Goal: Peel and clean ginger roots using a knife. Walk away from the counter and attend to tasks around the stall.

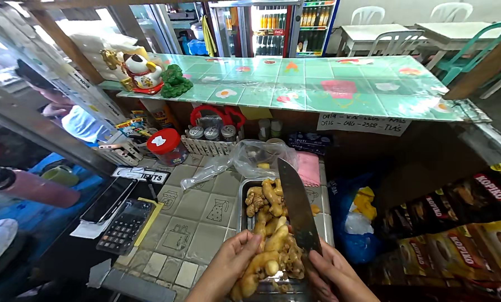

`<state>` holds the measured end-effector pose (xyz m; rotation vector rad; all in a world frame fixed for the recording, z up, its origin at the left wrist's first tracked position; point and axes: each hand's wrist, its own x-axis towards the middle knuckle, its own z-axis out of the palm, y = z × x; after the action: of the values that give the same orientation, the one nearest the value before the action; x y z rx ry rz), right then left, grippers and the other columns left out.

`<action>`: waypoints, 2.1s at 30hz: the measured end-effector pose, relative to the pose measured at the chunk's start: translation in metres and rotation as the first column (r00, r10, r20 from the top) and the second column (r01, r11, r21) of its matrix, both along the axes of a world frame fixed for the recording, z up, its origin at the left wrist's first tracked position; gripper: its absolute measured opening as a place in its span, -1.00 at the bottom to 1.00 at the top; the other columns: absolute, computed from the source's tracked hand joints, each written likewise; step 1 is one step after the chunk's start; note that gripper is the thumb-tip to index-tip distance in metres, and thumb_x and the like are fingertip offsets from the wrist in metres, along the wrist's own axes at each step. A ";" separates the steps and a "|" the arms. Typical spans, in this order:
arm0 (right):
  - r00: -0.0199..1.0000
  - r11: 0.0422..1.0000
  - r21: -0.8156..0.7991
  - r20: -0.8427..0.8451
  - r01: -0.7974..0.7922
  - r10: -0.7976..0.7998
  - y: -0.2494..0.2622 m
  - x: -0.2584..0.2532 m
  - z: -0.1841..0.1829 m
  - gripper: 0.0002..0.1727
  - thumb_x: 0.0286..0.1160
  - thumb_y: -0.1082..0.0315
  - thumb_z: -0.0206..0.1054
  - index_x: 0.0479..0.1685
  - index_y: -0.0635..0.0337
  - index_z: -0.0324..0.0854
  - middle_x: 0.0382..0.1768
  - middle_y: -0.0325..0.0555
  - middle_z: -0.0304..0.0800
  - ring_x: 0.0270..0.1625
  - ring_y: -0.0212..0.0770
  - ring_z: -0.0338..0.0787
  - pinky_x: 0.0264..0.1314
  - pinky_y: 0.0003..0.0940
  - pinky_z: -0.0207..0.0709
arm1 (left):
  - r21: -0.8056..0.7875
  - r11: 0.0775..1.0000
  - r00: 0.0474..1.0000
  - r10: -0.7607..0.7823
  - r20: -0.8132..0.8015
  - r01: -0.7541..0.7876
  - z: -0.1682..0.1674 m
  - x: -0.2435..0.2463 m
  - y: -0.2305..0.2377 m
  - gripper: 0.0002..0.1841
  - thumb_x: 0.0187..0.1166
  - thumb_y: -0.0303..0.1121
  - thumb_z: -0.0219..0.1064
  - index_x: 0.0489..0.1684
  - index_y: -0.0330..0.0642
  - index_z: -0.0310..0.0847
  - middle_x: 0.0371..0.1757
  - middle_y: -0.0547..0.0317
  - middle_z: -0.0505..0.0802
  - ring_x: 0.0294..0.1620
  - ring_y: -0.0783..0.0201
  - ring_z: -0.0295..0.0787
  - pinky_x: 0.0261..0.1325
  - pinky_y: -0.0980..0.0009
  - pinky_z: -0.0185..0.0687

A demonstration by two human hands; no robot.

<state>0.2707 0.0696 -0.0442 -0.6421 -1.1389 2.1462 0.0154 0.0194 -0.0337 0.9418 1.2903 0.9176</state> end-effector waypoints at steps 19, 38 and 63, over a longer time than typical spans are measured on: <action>0.983 0.991 -0.085 -0.159 -0.107 0.093 0.012 0.014 -0.010 -0.64 0.74 0.02 0.23 0.36 -0.14 0.36 -0.58 -0.39 0.43 -0.68 -0.49 0.40 -0.63 -0.56 0.38 | 0.342 0.861 0.873 -0.453 0.181 0.376 0.040 -0.030 -0.001 -0.30 0.45 -0.20 0.55 0.63 -0.04 0.38 0.35 0.04 0.74 0.17 0.15 0.81 0.18 0.20 0.81; 0.825 0.688 0.668 0.535 -0.282 -0.182 -0.023 -0.009 0.046 -0.12 0.59 -0.16 0.33 0.84 0.06 0.20 -0.25 0.02 0.83 -0.44 -0.10 0.70 -0.35 -0.01 0.62 | -0.290 0.844 0.763 0.534 0.364 -0.452 0.037 0.043 0.067 -0.37 0.79 0.21 -0.17 -0.24 -0.19 0.55 -0.62 0.13 0.63 -0.69 0.28 0.57 -0.61 0.38 0.58; 0.797 0.508 0.811 0.499 -0.291 -0.340 -0.030 -0.009 0.054 -0.22 0.57 -0.17 0.35 0.68 0.13 0.46 -0.34 0.03 0.85 -0.51 -0.09 0.68 -0.41 -0.09 0.58 | -0.354 0.892 0.631 0.450 0.633 -0.282 0.044 0.058 0.052 -0.37 0.85 0.15 -0.30 -0.46 -0.11 0.44 -0.70 0.27 0.50 -0.79 0.40 0.42 -0.70 0.51 0.46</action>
<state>0.2612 0.0392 0.0094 -0.8405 -2.3078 0.9834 0.0729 0.0710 0.0100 0.0745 0.8807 1.2631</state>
